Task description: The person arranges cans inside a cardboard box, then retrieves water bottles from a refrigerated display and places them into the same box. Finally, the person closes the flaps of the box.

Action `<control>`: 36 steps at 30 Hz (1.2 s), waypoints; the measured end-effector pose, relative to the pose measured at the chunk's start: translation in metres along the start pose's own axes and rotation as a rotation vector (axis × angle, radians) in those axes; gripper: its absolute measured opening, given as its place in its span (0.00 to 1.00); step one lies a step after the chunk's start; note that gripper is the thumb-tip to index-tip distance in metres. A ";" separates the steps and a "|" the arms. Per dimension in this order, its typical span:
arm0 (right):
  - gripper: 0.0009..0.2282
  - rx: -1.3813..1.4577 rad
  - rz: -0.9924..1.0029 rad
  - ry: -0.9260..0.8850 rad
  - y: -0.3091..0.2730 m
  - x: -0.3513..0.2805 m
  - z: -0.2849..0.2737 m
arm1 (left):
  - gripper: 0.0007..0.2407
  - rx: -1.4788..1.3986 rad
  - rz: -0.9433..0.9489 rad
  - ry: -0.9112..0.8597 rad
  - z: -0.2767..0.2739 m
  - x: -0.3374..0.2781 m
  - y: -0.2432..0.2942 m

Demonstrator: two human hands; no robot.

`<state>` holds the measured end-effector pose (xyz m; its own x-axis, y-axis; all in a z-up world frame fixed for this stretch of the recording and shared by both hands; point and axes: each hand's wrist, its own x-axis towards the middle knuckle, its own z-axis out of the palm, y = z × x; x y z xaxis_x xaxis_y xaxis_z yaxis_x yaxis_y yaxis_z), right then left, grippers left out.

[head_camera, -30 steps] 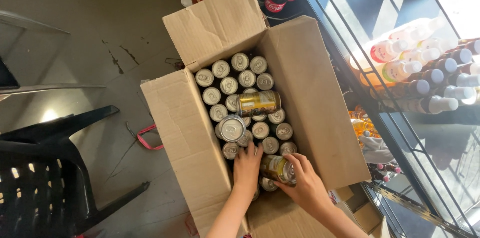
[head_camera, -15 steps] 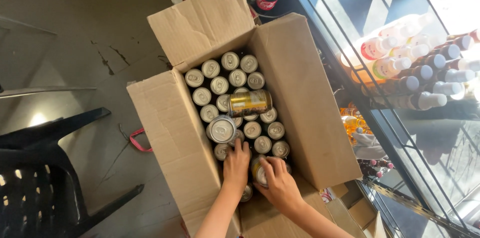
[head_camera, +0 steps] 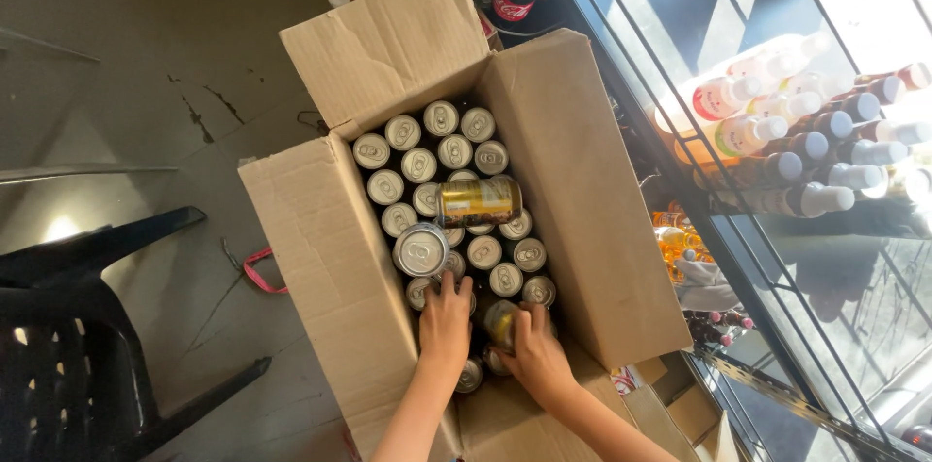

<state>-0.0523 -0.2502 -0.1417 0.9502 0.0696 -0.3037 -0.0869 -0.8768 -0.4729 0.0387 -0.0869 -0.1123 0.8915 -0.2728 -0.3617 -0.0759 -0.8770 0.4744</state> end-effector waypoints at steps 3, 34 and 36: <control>0.31 -0.087 0.028 0.009 0.004 0.005 0.007 | 0.23 0.100 0.030 0.035 0.024 0.005 -0.009; 0.35 -0.656 -0.105 -0.211 -0.001 0.032 0.065 | 0.19 0.068 -0.007 0.163 0.057 -0.012 -0.018; 0.35 -0.540 -0.109 -0.200 -0.020 0.019 0.029 | 0.17 0.142 -0.018 0.056 0.046 -0.022 -0.007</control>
<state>-0.0413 -0.2176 -0.1621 0.8656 0.2155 -0.4521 0.2228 -0.9741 -0.0378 -0.0010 -0.0925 -0.1443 0.9166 -0.2371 -0.3219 -0.1181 -0.9298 0.3485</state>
